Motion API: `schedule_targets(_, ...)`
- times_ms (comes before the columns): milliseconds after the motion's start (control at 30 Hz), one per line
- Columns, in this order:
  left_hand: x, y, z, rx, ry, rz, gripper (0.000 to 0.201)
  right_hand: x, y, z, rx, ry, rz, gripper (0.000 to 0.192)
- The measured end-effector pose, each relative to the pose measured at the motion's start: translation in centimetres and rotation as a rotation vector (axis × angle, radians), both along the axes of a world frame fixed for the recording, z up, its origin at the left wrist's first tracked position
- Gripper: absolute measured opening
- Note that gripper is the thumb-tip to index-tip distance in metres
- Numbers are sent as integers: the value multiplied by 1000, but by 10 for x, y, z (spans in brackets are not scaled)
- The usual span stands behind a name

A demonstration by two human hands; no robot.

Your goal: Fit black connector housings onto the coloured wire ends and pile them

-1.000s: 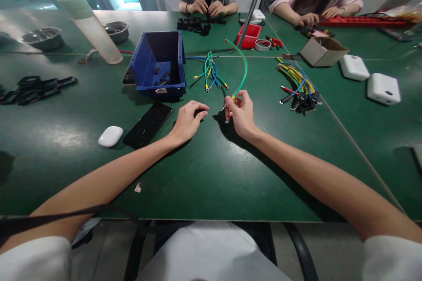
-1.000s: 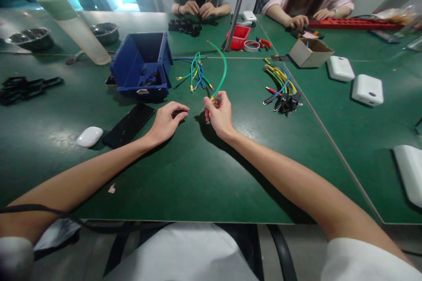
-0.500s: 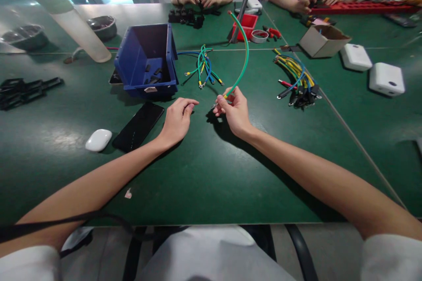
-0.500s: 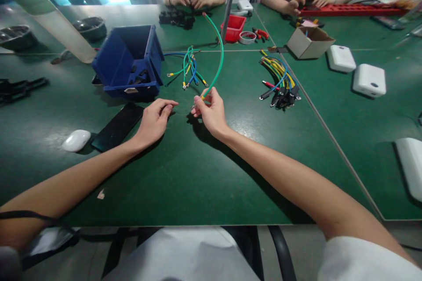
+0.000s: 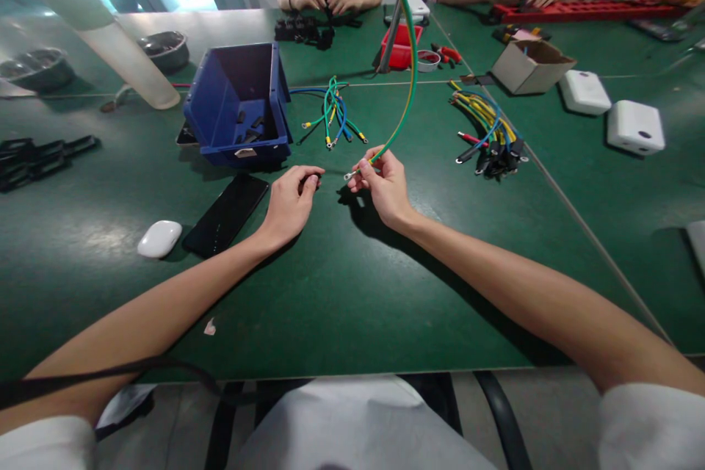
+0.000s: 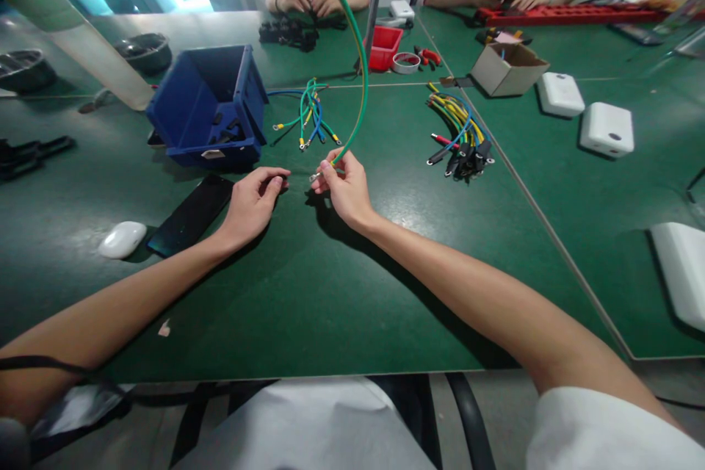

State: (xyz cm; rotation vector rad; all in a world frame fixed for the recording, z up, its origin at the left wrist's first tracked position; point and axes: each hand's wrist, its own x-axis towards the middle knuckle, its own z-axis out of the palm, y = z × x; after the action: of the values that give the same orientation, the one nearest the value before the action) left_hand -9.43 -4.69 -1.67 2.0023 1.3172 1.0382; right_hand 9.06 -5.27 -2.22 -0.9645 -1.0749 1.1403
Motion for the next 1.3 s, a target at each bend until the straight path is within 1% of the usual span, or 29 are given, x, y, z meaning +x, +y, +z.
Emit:
schedule_targets(133,0,0,1,8,12,-3,26,-1,-2,2,-14,-26,-14,33)
schedule_targets(367,0,-1,0,-3,-43,-26,23,-1,-1,2,5,-26,-26,31)
schedule_targets(633,2,-2,1,-24,-72,-31,20,-1,-1,3,-8,-54,-36,31)
schedule_targets(867,2,-3,3,33,12,-8,17,-1,-3,5,6,-63,-32,32)
schedule_targets(1100,3,-3,4,-8,1,2,16,-1,-2,5,-1,-80,-25,32)
schedule_targets(1300,4,-5,6,-55,-16,15,17,0,1,-1,31,-91,39,29)
